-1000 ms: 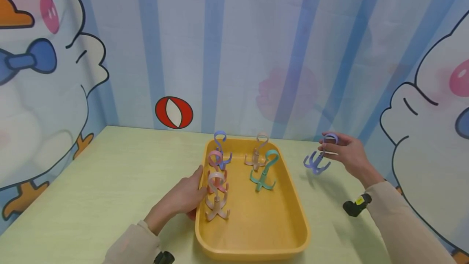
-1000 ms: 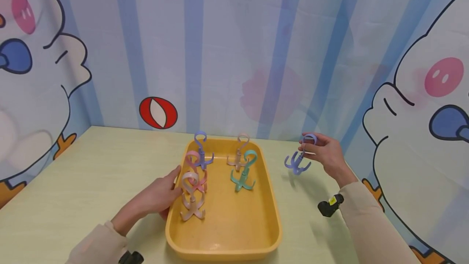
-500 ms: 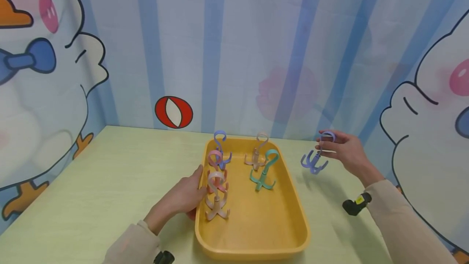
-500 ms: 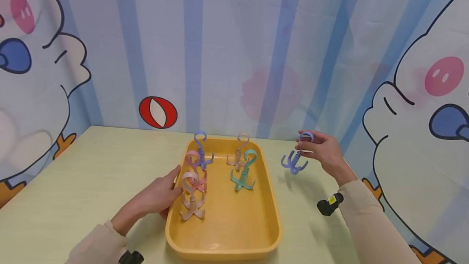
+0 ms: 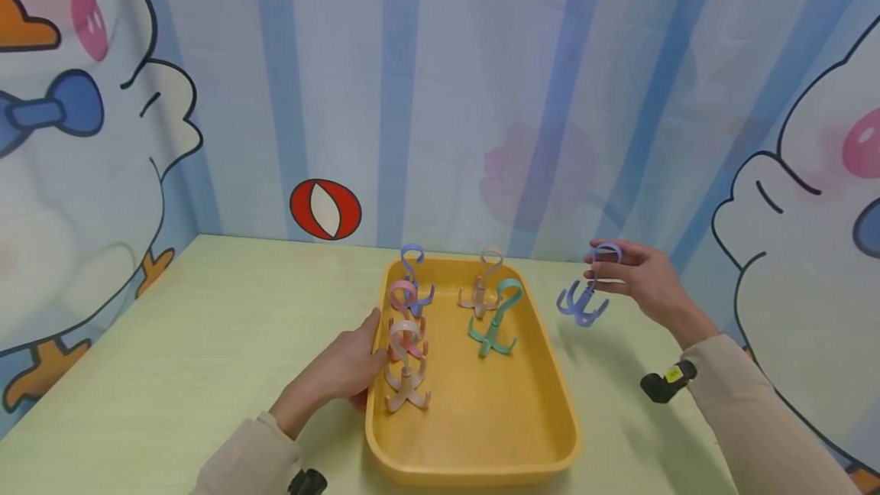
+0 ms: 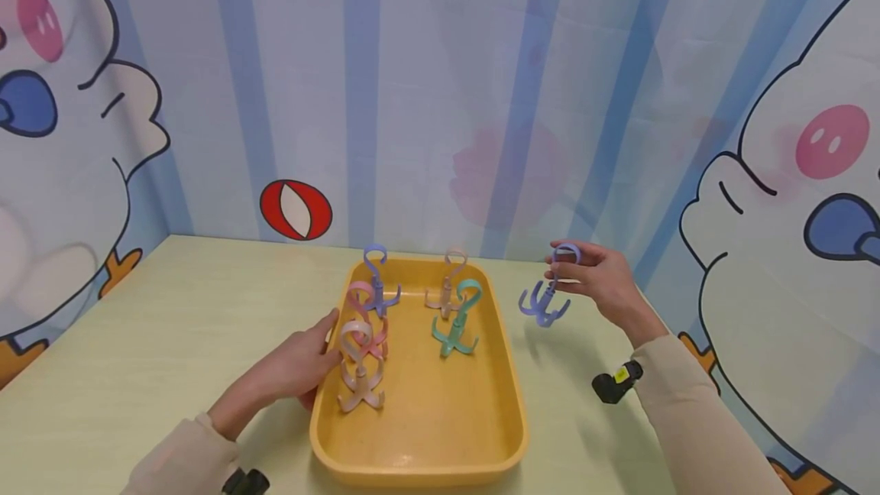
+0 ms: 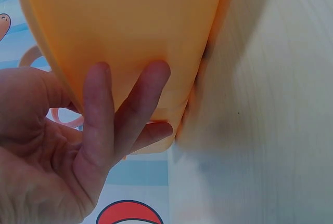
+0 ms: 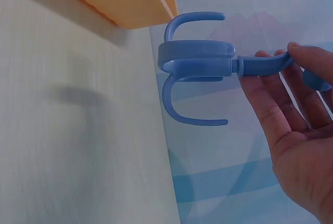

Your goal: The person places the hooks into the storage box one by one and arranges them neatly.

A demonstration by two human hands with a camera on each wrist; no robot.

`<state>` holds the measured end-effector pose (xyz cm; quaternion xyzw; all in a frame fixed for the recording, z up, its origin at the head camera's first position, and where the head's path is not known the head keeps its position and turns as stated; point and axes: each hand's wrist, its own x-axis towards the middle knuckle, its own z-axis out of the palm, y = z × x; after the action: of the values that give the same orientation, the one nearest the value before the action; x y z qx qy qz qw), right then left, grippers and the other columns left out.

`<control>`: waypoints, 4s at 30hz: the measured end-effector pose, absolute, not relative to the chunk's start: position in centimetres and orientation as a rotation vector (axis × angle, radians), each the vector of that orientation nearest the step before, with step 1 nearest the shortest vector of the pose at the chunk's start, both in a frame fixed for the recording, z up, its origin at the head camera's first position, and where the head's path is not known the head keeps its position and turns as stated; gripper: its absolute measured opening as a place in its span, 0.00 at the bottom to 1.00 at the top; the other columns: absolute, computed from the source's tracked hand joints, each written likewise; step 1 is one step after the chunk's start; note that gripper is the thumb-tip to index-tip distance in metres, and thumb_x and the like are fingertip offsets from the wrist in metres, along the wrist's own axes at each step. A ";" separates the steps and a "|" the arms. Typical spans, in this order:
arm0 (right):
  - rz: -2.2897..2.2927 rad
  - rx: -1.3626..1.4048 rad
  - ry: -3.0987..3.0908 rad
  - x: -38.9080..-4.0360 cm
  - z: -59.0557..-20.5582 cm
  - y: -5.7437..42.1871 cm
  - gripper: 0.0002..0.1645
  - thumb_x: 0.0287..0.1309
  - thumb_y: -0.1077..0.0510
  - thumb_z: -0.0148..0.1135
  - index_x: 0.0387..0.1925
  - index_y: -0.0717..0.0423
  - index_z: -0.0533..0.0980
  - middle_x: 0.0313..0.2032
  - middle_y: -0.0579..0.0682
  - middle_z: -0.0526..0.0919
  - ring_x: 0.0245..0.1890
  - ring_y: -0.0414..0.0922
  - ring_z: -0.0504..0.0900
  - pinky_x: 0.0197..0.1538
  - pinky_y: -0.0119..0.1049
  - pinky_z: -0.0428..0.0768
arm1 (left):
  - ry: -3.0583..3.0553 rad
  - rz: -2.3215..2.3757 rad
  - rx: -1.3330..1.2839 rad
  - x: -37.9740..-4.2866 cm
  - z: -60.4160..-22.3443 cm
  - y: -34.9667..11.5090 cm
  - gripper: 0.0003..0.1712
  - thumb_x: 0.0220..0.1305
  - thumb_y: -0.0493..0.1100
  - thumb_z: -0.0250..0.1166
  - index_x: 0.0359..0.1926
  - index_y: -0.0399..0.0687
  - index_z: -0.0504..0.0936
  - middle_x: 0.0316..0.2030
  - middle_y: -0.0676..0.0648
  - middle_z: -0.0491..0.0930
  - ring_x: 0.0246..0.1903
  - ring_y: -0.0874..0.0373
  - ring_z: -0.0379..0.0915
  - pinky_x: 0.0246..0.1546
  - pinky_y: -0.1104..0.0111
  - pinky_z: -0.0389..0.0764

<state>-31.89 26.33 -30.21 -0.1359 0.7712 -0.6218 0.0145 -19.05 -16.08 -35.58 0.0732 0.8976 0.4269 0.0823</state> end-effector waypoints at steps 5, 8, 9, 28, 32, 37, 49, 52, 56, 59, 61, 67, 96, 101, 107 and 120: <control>-1.907 -0.430 2.427 -31.6 -29.8 25.8 0.32 0.55 0.55 0.67 0.61 0.59 0.71 0.45 0.48 0.84 0.47 0.52 0.84 0.47 0.43 0.82 | 2.687 1.267 0.213 -19.0 -35.6 -16.1 0.40 0.69 0.41 0.49 0.75 0.42 0.41 0.25 0.43 0.76 0.10 0.54 0.75 0.11 0.64 0.78; -1.898 -0.443 2.425 -31.5 -29.7 25.6 0.32 0.55 0.56 0.67 0.61 0.59 0.71 0.45 0.49 0.84 0.46 0.52 0.84 0.47 0.43 0.82 | 2.684 1.272 0.215 -19.0 -35.6 -16.1 0.40 0.69 0.41 0.50 0.75 0.42 0.41 0.25 0.43 0.76 0.10 0.54 0.75 0.11 0.64 0.78; -1.893 -0.448 2.426 -31.5 -29.6 25.5 0.32 0.55 0.56 0.66 0.61 0.59 0.71 0.45 0.49 0.84 0.47 0.53 0.83 0.47 0.43 0.82 | 2.683 1.272 0.214 -19.0 -35.6 -16.1 0.40 0.69 0.41 0.50 0.75 0.42 0.40 0.25 0.43 0.76 0.10 0.54 0.75 0.11 0.64 0.78; -1.856 -0.534 2.409 -30.7 -28.5 23.9 0.31 0.55 0.56 0.67 0.60 0.59 0.71 0.46 0.52 0.84 0.45 0.53 0.84 0.48 0.48 0.81 | 2.655 1.278 0.186 -19.1 -35.5 -16.0 0.40 0.70 0.42 0.51 0.75 0.45 0.40 0.28 0.42 0.76 0.11 0.54 0.76 0.12 0.63 0.79; -1.869 -0.565 2.373 -30.6 -28.5 23.6 0.31 0.55 0.57 0.66 0.60 0.61 0.71 0.46 0.52 0.84 0.45 0.55 0.84 0.47 0.47 0.81 | 2.662 1.271 0.185 -19.1 -35.5 -16.0 0.40 0.70 0.43 0.51 0.75 0.45 0.40 0.28 0.42 0.76 0.11 0.54 0.76 0.12 0.64 0.79; -1.887 -0.603 2.332 -30.5 -28.4 23.2 0.29 0.56 0.60 0.65 0.60 0.61 0.71 0.46 0.53 0.84 0.44 0.54 0.84 0.47 0.47 0.82 | 2.671 1.287 0.209 -19.2 -35.6 -16.1 0.40 0.70 0.43 0.51 0.75 0.45 0.41 0.27 0.42 0.77 0.10 0.54 0.76 0.12 0.63 0.79; -1.891 -0.667 2.231 -30.1 -28.4 22.5 0.28 0.56 0.63 0.64 0.60 0.62 0.71 0.45 0.53 0.84 0.44 0.54 0.84 0.47 0.47 0.82 | 2.705 1.279 0.244 -19.1 -35.8 -16.2 0.38 0.69 0.42 0.51 0.74 0.43 0.44 0.24 0.43 0.77 0.09 0.55 0.75 0.11 0.63 0.78; -1.884 -0.670 2.227 -30.1 -28.3 22.4 0.28 0.56 0.63 0.64 0.60 0.61 0.72 0.45 0.53 0.84 0.44 0.54 0.84 0.47 0.46 0.82 | 2.706 1.277 0.238 -19.1 -35.8 -16.2 0.39 0.69 0.42 0.51 0.75 0.43 0.43 0.24 0.43 0.76 0.09 0.54 0.74 0.11 0.63 0.78; -1.887 -0.678 2.223 -30.2 -28.4 22.3 0.28 0.56 0.63 0.64 0.59 0.61 0.72 0.45 0.54 0.84 0.43 0.54 0.85 0.47 0.47 0.82 | 2.697 1.288 0.233 -19.1 -35.8 -16.2 0.39 0.69 0.43 0.51 0.75 0.44 0.43 0.25 0.43 0.76 0.09 0.54 0.75 0.11 0.63 0.78; -1.881 -0.695 2.222 -30.2 -28.5 22.3 0.27 0.56 0.64 0.64 0.59 0.61 0.72 0.46 0.55 0.84 0.43 0.53 0.85 0.47 0.47 0.82 | 2.697 1.290 0.232 -19.1 -35.8 -16.2 0.39 0.69 0.43 0.51 0.75 0.44 0.42 0.25 0.43 0.76 0.09 0.54 0.75 0.11 0.63 0.78; -1.867 -0.703 2.229 -30.2 -28.5 22.3 0.27 0.57 0.63 0.64 0.59 0.61 0.72 0.46 0.55 0.83 0.44 0.55 0.84 0.47 0.47 0.82 | 2.690 1.296 0.234 -19.1 -35.8 -16.2 0.39 0.70 0.43 0.51 0.75 0.44 0.43 0.25 0.43 0.77 0.09 0.54 0.75 0.11 0.63 0.78; -1.821 -0.714 2.259 -30.0 -28.5 22.1 0.27 0.57 0.62 0.64 0.59 0.60 0.72 0.46 0.54 0.84 0.45 0.57 0.83 0.48 0.48 0.81 | 2.667 1.318 0.248 -19.2 -35.8 -16.2 0.34 0.71 0.45 0.52 0.72 0.45 0.50 0.26 0.42 0.77 0.10 0.53 0.76 0.11 0.62 0.78; -1.827 -0.754 2.165 -28.9 -28.7 20.5 0.26 0.57 0.66 0.62 0.59 0.62 0.72 0.45 0.54 0.84 0.41 0.55 0.85 0.47 0.51 0.81 | 2.686 1.284 0.229 -19.0 -35.4 -16.1 0.37 0.69 0.43 0.51 0.74 0.43 0.46 0.25 0.43 0.77 0.09 0.54 0.75 0.11 0.63 0.78; -1.828 -0.767 2.158 -28.7 -28.9 20.1 0.26 0.57 0.66 0.62 0.58 0.62 0.72 0.45 0.55 0.84 0.41 0.54 0.85 0.47 0.51 0.81 | 2.683 1.284 0.222 -19.0 -35.4 -16.1 0.37 0.70 0.43 0.51 0.74 0.44 0.46 0.27 0.42 0.77 0.10 0.54 0.75 0.11 0.63 0.78; -1.841 -0.786 2.093 -28.6 -29.2 19.6 0.25 0.57 0.67 0.62 0.58 0.62 0.73 0.45 0.56 0.84 0.41 0.54 0.85 0.46 0.52 0.81 | 2.680 1.294 0.218 -19.1 -35.5 -16.1 0.38 0.70 0.44 0.52 0.74 0.44 0.45 0.28 0.42 0.77 0.10 0.54 0.75 0.11 0.63 0.78; -1.840 -0.825 2.017 -28.0 -29.8 19.0 0.24 0.58 0.69 0.60 0.57 0.62 0.73 0.46 0.59 0.83 0.41 0.54 0.85 0.46 0.52 0.81 | 2.664 1.299 0.213 -19.2 -35.7 -16.2 0.38 0.70 0.44 0.50 0.75 0.44 0.43 0.28 0.42 0.78 0.10 0.53 0.76 0.12 0.62 0.79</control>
<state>-28.00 18.96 -29.79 -0.2863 0.6998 -0.6383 0.1442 -19.19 -16.19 -35.69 0.0713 0.8933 0.4355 0.0852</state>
